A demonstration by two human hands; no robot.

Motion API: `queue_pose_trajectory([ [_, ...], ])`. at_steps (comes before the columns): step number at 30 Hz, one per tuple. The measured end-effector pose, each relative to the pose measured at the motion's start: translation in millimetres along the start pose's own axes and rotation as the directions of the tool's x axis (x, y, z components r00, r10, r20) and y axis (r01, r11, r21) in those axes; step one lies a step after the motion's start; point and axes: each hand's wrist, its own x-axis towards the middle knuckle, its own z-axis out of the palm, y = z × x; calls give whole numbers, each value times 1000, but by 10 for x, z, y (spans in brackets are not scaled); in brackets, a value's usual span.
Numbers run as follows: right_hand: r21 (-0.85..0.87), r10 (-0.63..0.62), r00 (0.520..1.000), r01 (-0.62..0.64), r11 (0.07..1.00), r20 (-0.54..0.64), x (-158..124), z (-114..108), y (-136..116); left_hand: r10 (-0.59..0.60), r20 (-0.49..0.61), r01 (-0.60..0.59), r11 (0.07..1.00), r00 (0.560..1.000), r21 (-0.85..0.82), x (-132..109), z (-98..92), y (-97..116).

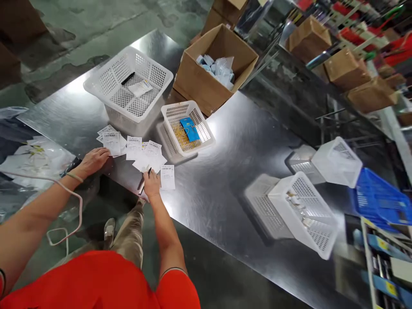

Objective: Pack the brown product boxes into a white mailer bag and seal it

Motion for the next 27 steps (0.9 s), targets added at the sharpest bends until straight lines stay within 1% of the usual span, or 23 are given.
queue_pose_trajectory([
  [2,71,18,1000,-17,997,-13,-13,-41,-18,3,-43,-3,1000,999,5,40,32,111],
  [3,133,53,998,-48,990,-31,-23,-76,-31,2,-63,-3,1000,998,-11,73,44,194],
  [4,214,112,992,-96,972,-65,-35,-120,-45,3,-74,-6,999,997,-43,108,57,288],
  [5,316,196,974,-153,936,-110,-45,-174,-60,0,-78,-7,996,997,-90,142,72,388],
  [6,439,300,941,-206,875,-155,-53,-237,-76,-11,-78,-1,989,997,-150,172,91,490],
  [7,574,412,892,-243,782,-183,-54,-305,-90,-35,-75,17,974,997,-224,199,115,593],
  [8,706,517,837,-257,660,-180,-48,-376,-104,-73,-65,49,948,995,-316,222,142,695],
  [9,816,599,789,-252,520,-138,-35,-445,-118,-129,-43,99,901,991,-423,243,171,797],
  [10,893,650,757,-244,379,-69,-16,-508,-131,-192,-3,161,827,981,-538,264,199,900],
  [11,936,674,738,-244,252,11,5,-561,-145,-250,61,228,723,966,-652,286,224,1003],
  [12,954,680,728,-258,152,88,26,-601,-161,-289,140,293,595,947,-748,308,245,1105],
  [13,956,674,723,-282,84,154,44,-628,-180,-305,222,347,459,926,-818,330,260,1205],
  [14,951,665,719,-306,43,201,56,-641,-201,-302,291,386,331,908,-861,352,270,1299],
  [15,945,657,717,-326,19,233,61,-643,-224,-286,343,410,226,895,-883,372,275,1386],
  [16,941,650,716,-339,7,253,60,-639,-247,-261,378,424,151,888,-893,390,276,1462],
  [17,938,645,718,-346,2,263,53,-632,-270,-238,398,432,107,886,-896,404,276,1526],
  [18,939,643,719,-344,2,262,42,-627,-290,-223,406,434,90,886,-896,414,275,1577],
  [20,948,651,722,-319,11,235,14,-634,-314,-227,399,429,100,888,-898,421,273,1643],
  [22,962,655,733,-271,34,183,-16,-671,-318,-261,376,416,119,889,-902,412,273,1669],
  [24,970,630,766,-227,83,126,-42,-726,-308,-302,365,417,132,881,-899,393,277,1671],
  [27,957,569,818,-229,178,89,-65,-802,-294,-324,368,432,156,872,-888,354,301,1664],
])
